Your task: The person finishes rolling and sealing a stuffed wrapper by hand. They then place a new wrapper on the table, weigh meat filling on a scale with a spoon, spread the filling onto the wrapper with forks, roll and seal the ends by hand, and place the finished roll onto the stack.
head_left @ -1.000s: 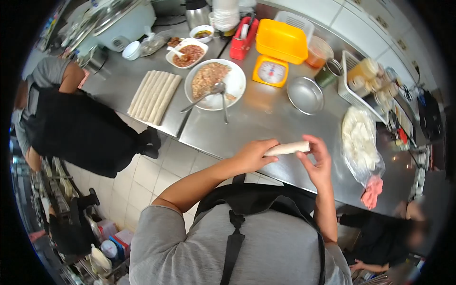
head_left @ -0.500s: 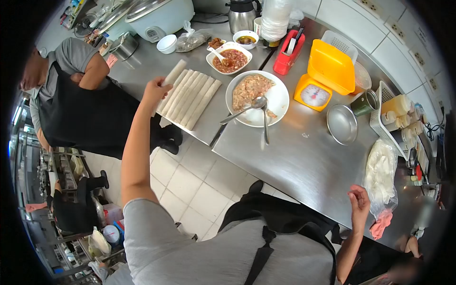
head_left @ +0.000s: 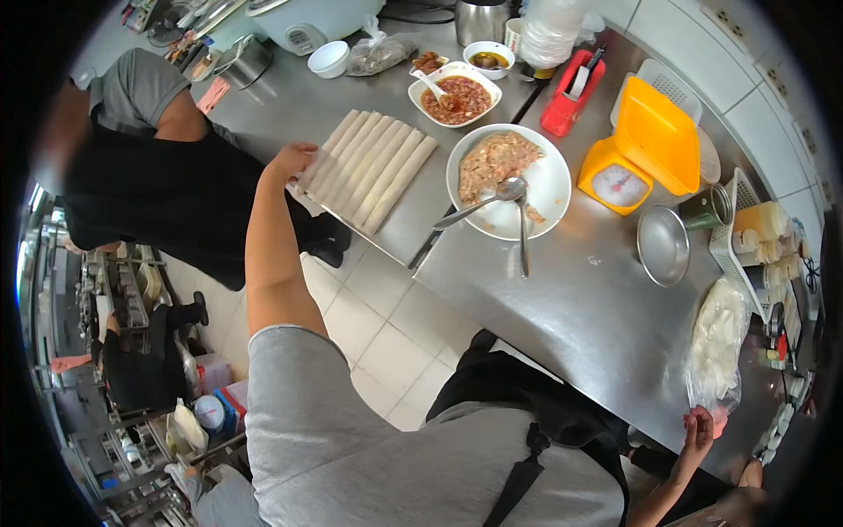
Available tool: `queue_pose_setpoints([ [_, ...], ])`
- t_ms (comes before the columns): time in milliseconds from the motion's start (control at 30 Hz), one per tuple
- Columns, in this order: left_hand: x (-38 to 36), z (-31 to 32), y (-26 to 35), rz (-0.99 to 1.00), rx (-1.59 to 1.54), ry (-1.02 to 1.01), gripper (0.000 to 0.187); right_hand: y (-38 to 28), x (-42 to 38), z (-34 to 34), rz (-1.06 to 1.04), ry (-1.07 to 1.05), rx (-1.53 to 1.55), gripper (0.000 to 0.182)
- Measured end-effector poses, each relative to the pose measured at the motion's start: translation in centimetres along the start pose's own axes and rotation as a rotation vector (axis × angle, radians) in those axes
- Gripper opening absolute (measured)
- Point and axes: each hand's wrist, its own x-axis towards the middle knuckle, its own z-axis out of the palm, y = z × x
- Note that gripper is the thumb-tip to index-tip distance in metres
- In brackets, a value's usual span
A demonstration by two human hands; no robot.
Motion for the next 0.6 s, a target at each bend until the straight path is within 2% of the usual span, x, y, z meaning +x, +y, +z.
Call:
queue_pose_setpoints([
  [67,-1.2,-0.2,-0.3,-0.048,0.167,-0.105,0.054,0.2,-0.5,-0.2,0.014,0.012,0.003,0.020],
  [100,-1.1,-0.4,-0.5,-0.082,0.127,-0.143,0.059,1.0,-0.2,-0.6,0.019,-0.030,-0.022,0.022],
  [233,-0.8,-0.3,-1.4,-0.091,0.112,-0.154,0.059,3.1,-0.3,-0.3,0.031,-0.003,-0.032,0.021],
  [300,-0.2,0.4,-1.5,0.009,0.133,-0.090,0.057,3.4,-0.2,0.0,0.020,-0.015,-0.020,0.022],
  [400,0.5,0.8,-1.8,0.064,0.194,-0.037,0.054,2.9,-0.3,0.0,0.090,-0.033,0.008,0.024],
  [533,0.8,0.9,-2.3,0.082,0.175,-0.034,0.052,2.8,-0.7,0.4,0.080,-0.022,0.045,0.024],
  [600,1.1,0.9,-2.4,0.228,0.250,-0.008,0.050,2.9,-0.8,0.4,0.094,-0.034,0.035,0.021],
])
